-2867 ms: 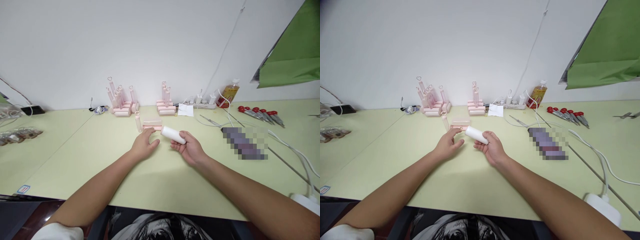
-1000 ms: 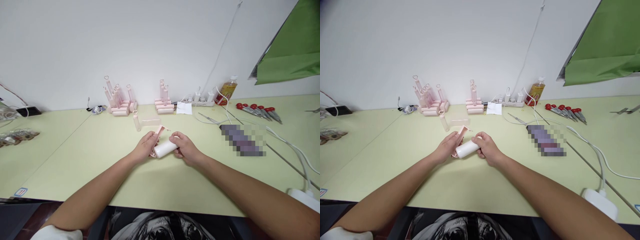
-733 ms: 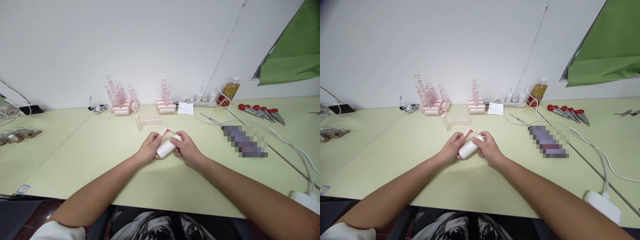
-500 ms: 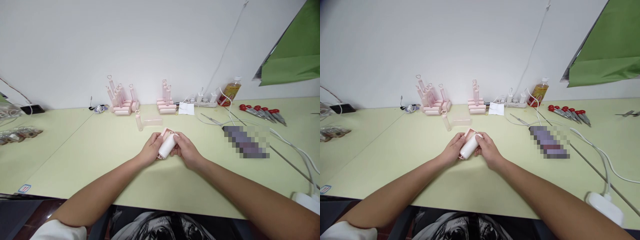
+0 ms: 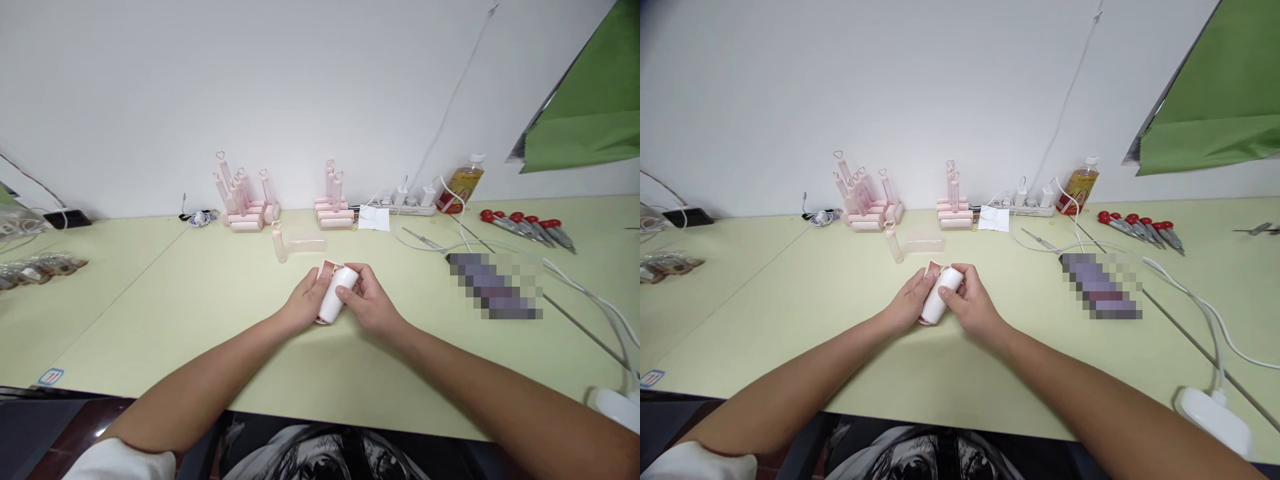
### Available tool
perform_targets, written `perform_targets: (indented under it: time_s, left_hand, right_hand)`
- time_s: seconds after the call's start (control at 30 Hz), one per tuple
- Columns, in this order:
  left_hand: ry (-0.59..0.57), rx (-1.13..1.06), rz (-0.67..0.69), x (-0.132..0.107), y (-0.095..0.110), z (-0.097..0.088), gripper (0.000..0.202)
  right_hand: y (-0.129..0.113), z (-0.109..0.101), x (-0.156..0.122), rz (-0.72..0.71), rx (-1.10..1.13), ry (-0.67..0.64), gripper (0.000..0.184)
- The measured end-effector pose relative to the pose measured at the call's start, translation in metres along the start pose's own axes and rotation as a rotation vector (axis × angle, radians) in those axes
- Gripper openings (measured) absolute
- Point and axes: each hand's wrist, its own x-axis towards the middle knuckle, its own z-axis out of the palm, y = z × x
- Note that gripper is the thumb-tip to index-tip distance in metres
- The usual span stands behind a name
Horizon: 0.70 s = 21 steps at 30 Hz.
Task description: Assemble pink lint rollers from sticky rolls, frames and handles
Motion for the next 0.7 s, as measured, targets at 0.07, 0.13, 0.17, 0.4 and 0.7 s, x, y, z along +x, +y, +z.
perform_targets:
  time_s: [0.07,0.13,0.17,0.4,0.7]
  left_hand:
    - [0.044,0.035,0.068,-0.001,0.001,0.000,0.052]
    - [0.109,0.070,0.135,-0.002,0.001,0.001,0.049]
    - [0.130,0.082,0.155,-0.003,0.001,0.002,0.048]
    - [0.155,0.199,0.159,-0.006,0.003,0.007,0.041]
    - [0.179,0.389,0.242,-0.013,0.013,0.008,0.038]
  right_hand:
    - [-0.003,0.001,-0.002,-0.009,0.041,-0.013,0.044]
    - [-0.006,0.002,-0.003,-0.002,0.139,-0.056,0.040]
    - [-0.007,0.002,-0.003,0.012,0.203,-0.073,0.037]
    - [-0.011,0.005,-0.003,0.284,0.463,-0.147,0.030]
    - [-0.019,0.006,-0.009,0.508,0.680,-0.441,0.074]
